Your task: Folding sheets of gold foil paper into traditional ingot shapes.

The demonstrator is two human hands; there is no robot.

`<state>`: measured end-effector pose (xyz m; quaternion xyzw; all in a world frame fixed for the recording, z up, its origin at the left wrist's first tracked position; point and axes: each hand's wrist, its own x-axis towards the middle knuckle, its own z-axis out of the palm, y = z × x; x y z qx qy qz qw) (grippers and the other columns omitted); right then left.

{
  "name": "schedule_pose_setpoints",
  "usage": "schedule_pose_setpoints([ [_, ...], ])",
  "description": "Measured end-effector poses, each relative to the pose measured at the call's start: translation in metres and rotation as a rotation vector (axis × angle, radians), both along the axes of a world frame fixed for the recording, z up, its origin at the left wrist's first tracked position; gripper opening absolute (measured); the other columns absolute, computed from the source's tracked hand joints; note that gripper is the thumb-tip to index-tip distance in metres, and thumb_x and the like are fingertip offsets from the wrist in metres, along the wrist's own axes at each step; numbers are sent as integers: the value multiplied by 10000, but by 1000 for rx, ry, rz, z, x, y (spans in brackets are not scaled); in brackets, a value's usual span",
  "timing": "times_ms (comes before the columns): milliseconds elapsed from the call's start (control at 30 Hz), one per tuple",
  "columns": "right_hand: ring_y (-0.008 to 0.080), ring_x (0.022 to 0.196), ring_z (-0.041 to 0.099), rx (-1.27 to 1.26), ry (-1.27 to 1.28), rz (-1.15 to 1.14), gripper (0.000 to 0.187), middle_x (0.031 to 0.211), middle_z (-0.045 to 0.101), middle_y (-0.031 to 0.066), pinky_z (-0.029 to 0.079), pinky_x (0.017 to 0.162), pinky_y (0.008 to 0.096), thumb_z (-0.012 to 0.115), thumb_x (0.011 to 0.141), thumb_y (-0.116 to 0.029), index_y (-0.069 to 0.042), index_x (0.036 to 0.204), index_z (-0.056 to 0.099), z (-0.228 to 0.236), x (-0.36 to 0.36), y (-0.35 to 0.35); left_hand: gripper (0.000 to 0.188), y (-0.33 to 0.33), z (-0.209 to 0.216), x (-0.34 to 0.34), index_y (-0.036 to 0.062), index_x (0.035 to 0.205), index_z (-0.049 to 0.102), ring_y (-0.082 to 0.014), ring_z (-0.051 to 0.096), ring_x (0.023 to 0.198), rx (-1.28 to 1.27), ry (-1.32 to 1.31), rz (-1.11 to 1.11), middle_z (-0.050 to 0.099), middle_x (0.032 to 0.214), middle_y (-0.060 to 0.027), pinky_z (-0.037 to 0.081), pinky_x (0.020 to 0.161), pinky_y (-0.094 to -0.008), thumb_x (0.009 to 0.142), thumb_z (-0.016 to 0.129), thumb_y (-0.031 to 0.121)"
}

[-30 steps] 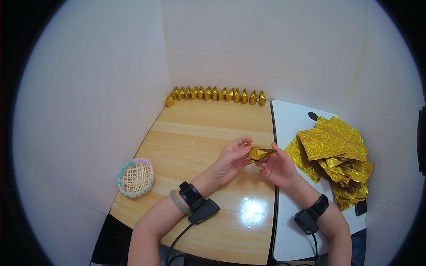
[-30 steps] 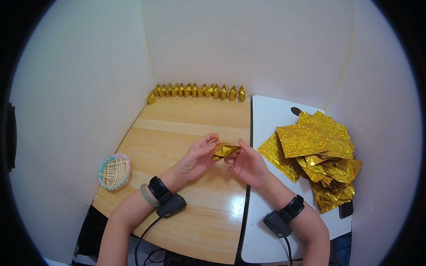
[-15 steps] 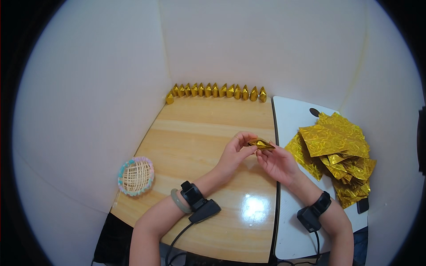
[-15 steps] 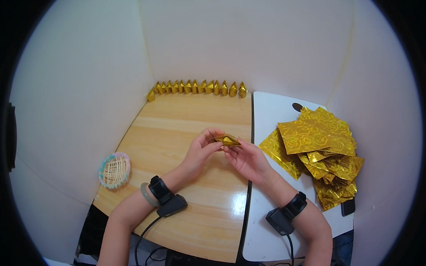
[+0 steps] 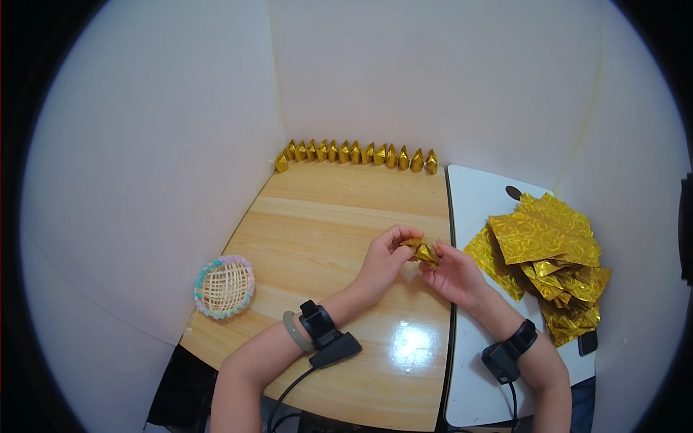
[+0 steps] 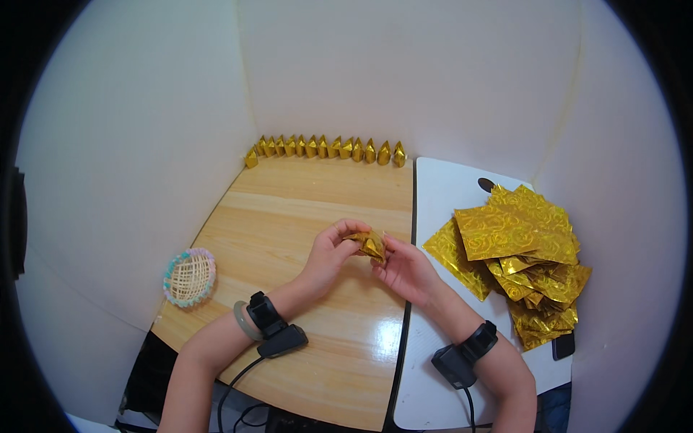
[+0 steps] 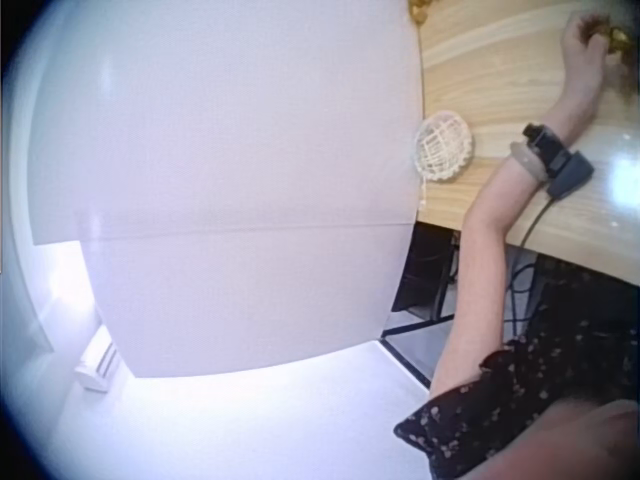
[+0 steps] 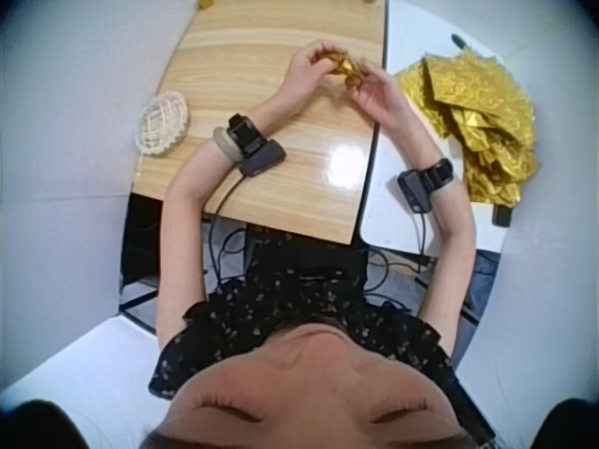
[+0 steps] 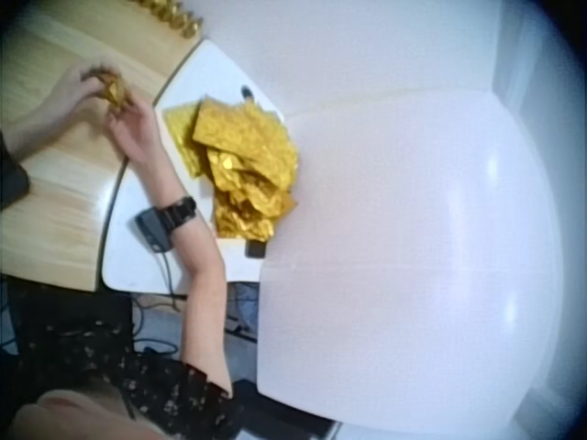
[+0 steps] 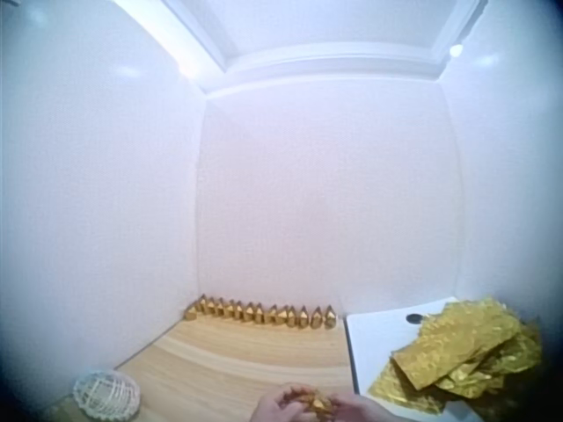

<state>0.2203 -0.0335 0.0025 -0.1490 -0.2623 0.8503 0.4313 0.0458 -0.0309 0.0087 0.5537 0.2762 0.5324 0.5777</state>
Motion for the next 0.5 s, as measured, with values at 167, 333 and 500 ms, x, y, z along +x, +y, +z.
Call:
schedule_pose_setpoints([
  [167, 137, 822, 569, 41, -56, -21, 211, 993, 569, 64, 505, 741, 264, 487, 922, -165, -33, 1085, 507, 4, -3, -3, 243, 0, 0, 1, -3, 1079, 538, -135, 575, 940, -8, -47, -42, 590, 1038, -82, 456, 864, -262, 864, 427, 15],
  [333, 139, 839, 570, 56, -26, -16, 223, 1011, 566, 65, 503, 753, 267, 480, 926, -157, -29, 1108, 496, -1, -4, -2, 242, -1, -1, 4, -8, 1082, 569, -117, 575, 931, 8, -10, 9, 608, 1033, -77, 455, 850, -251, 895, 427, 50],
  [500, 144, 847, 569, 60, -39, -13, 223, 1011, 567, 64, 501, 755, 268, 472, 929, -152, -26, 1112, 494, -1, -5, -2, 255, -2, -2, 5, -22, 1088, 591, -109, 576, 913, 15, 23, 73, 622, 1016, -76, 450, 835, -241, 904, 434, 58],
])
